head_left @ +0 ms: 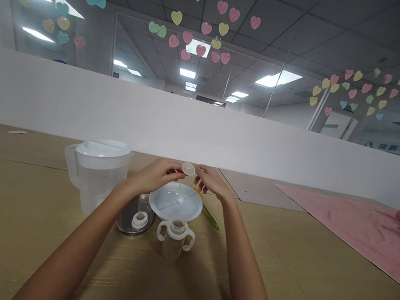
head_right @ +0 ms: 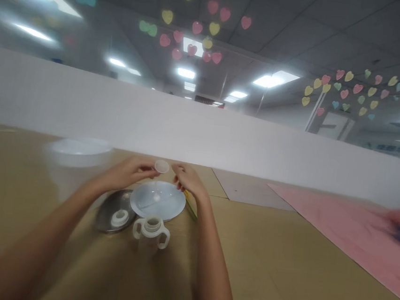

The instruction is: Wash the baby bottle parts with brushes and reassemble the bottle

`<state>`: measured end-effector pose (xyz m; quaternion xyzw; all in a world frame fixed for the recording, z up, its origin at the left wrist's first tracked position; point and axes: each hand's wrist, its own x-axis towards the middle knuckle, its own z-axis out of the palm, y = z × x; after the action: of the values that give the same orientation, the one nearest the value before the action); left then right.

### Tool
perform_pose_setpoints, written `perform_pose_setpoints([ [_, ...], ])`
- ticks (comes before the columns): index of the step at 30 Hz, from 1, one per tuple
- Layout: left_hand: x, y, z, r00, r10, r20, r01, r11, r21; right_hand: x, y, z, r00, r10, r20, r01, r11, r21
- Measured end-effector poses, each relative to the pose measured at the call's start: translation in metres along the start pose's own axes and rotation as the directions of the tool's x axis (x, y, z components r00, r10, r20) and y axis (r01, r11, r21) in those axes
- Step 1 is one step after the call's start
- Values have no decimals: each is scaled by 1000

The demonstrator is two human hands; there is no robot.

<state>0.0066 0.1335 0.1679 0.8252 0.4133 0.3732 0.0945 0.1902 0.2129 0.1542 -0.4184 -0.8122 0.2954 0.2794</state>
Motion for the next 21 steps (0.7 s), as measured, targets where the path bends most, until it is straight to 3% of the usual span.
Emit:
perform_pose_setpoints([
  [2,-2,6,0,998,21,51,-17,996,-92,-21,-27,-4,977,-174,120,148,968,201],
  [3,-3,8,0,997,26,69,-18,992,-125,-31,-39,-6,964,-219,152,182,958,222],
  [7,-6,10,0,991,21,134,-2,990,-142,-60,-64,-7,948,-287,136,289,957,10],
  [11,-5,5,4,973,32,228,-3,992,-127,-65,-64,-5,948,-287,137,307,939,-157],
  [17,-1,-5,10,949,39,313,12,987,-159,-56,-57,-3,950,-243,197,283,936,-209],
  [21,-2,-7,7,936,-23,350,74,988,-132,-50,-53,0,951,-211,226,267,928,-261],
])
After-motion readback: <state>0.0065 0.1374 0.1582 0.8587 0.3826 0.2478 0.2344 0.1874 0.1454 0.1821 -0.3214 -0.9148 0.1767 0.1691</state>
